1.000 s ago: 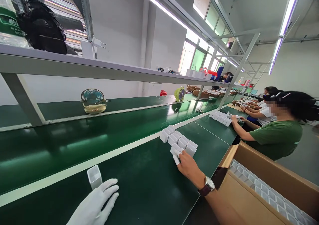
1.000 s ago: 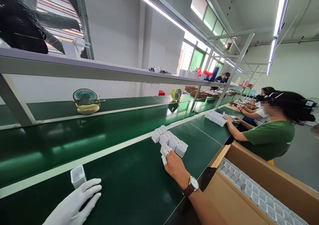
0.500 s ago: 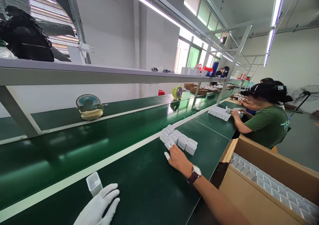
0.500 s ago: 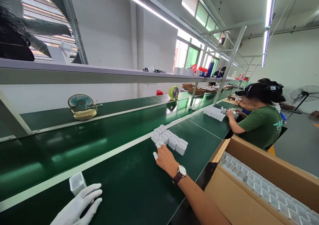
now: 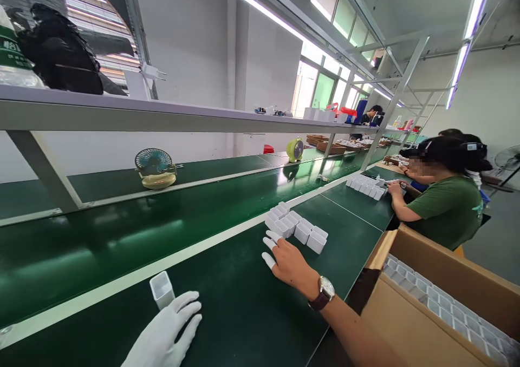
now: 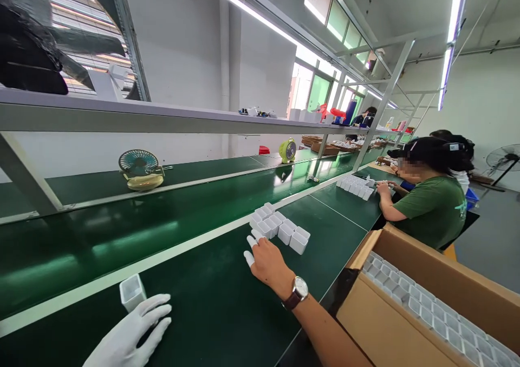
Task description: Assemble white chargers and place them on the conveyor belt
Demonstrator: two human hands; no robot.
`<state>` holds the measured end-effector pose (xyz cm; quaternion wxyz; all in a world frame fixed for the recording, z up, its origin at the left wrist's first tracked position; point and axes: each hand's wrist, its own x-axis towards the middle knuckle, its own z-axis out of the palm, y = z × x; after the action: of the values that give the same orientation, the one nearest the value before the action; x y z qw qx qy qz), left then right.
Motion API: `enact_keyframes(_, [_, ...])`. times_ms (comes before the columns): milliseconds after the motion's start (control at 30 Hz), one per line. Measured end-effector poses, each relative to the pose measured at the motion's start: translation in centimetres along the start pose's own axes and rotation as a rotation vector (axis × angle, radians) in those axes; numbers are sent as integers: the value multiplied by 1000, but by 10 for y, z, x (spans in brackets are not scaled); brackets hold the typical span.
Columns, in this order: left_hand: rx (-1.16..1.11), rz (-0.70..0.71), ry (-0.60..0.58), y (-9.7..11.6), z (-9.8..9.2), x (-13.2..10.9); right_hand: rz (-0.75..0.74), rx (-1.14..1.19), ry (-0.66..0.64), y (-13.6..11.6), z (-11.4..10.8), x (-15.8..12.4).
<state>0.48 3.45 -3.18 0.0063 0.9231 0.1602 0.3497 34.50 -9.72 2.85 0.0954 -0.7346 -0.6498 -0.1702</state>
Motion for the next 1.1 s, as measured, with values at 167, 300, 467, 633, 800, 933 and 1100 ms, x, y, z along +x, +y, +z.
enact_keyframes(167, [-38,-78,-10,10,-4,6,-317,116,-3,-39,-2,18])
enact_keyframes(300, [-55,-136,-27,17,-9,12,-506,201,-9,-78,14,38])
enact_keyframes(467, [-95,-184,-96,22,-19,18,-686,271,-19,-121,34,60])
enact_keyframes(633, [31,-373,18,16,-24,15,-751,350,-45,-137,47,70])
enact_keyframes(800, [114,-631,301,-4,-17,13,-653,485,-123,-135,54,68])
enact_keyframes(933, [-71,-864,243,-13,-14,16,-645,556,-146,-132,56,65])
enact_keyframes(1100, [-328,-1020,119,-15,-21,21,-625,622,-168,-128,57,60])
